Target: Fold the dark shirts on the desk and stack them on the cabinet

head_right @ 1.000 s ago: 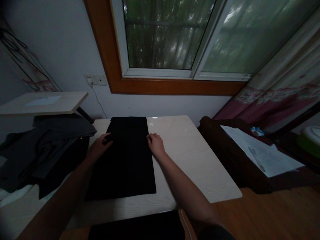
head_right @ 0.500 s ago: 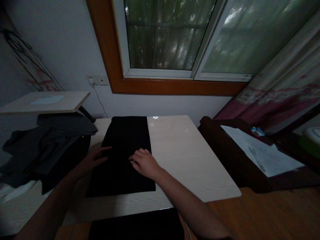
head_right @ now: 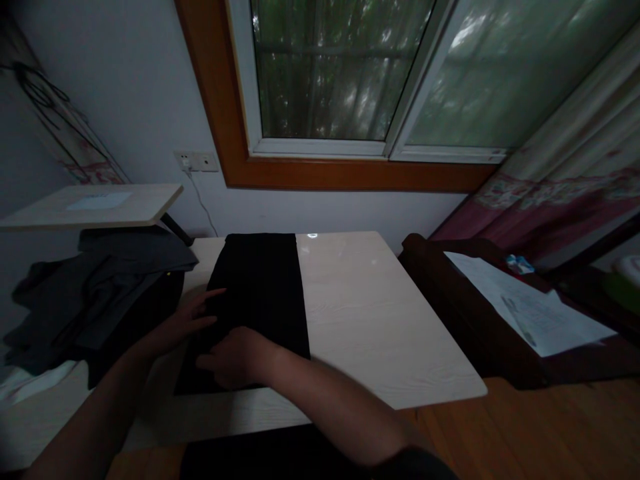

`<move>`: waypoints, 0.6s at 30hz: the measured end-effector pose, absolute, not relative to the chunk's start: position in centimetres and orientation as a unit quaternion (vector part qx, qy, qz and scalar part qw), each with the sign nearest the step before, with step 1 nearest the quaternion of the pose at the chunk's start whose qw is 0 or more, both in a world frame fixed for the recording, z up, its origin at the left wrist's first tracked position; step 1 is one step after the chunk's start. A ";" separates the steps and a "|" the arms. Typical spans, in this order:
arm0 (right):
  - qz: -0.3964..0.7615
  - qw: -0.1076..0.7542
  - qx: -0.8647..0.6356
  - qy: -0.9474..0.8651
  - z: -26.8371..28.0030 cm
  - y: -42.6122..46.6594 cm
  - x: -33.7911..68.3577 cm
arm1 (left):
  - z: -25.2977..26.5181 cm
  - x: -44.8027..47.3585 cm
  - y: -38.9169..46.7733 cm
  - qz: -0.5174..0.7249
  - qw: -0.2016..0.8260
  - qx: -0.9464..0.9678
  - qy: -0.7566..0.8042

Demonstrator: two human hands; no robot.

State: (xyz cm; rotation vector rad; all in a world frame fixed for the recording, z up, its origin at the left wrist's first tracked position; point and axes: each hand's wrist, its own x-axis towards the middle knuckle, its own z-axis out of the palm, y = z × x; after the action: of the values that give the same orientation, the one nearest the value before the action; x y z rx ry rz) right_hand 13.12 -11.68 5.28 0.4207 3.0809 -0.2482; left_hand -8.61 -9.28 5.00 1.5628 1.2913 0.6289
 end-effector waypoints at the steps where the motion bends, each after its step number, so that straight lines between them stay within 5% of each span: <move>1: -0.083 0.010 0.137 0.987 5.4 -11.7 13.2 | 5.1 -8.7 -9.0 0.254 0.486 0.648 0.529; 13: -0.183 -0.115 0.141 0.966 9.4 -11.1 14.2 | 7.0 -6.9 -3.0 0.323 0.405 0.655 0.550; 18: -0.247 -0.090 0.118 0.957 11.3 -10.7 13.4 | 7.6 -8.3 -3.4 0.331 0.393 0.646 0.564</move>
State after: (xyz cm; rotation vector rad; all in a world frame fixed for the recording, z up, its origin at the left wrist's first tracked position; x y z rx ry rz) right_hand 13.45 -10.66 11.32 0.3947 3.1940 -0.8255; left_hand -8.32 -3.42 7.61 1.6404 1.4323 0.8412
